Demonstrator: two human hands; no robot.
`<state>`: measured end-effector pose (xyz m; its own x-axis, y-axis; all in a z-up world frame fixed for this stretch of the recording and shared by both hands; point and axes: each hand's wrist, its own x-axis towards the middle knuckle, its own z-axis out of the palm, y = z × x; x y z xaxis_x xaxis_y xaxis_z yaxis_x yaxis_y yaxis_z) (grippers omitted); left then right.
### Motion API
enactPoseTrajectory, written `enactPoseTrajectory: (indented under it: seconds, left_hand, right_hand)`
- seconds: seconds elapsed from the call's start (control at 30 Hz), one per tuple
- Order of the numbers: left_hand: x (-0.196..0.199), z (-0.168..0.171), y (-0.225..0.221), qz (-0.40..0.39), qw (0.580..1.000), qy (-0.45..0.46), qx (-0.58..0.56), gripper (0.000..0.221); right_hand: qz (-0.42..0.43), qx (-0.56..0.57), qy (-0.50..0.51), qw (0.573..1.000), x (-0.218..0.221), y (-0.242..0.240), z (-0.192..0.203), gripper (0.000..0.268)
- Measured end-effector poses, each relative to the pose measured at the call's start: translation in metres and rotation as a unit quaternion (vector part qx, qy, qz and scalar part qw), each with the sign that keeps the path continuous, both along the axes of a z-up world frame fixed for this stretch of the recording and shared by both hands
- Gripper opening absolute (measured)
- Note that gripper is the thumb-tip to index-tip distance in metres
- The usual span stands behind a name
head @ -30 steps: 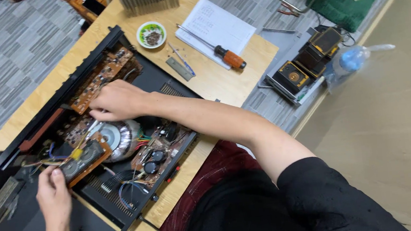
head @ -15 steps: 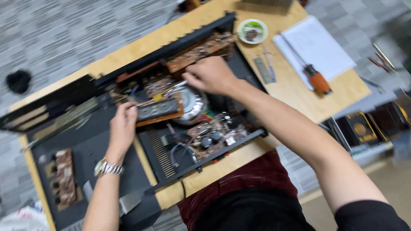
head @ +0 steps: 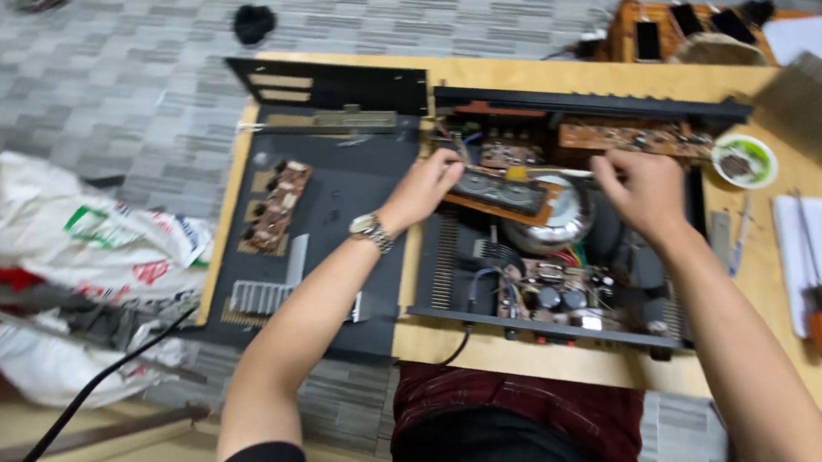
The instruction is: Repairing and cleaning the internal components of an electronic amplifier using a brush and screwdriver
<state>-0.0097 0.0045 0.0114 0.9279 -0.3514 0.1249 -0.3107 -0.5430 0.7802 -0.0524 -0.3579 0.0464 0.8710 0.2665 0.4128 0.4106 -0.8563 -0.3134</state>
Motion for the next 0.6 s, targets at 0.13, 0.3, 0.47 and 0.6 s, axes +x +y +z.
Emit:
enactPoseTrajectory:
  seconds: [0.13,0.3,0.47,0.6]
  left_hand:
    - [-0.014,0.020,0.003,-0.015,1.000,0.022,0.006,0.035]
    - [-0.018,0.030,0.004,-0.038,0.998,0.039,0.008,0.038]
    - [0.004,-0.003,-0.005,-0.032,0.999,0.005,-0.031,0.033]
    - [0.001,0.003,-0.006,-0.087,0.996,0.000,-0.011,0.031]
  right_hand:
    - [-0.041,-0.043,-0.012,0.998,-0.004,0.000,0.004,0.039]
    - [-0.058,-0.099,-0.038,0.993,-0.007,0.004,0.005,0.032]
    - [-0.015,-0.019,-0.033,0.999,-0.007,0.002,0.009,0.032]
    - [-0.065,0.004,-0.058,0.996,-0.010,0.010,0.018,0.029]
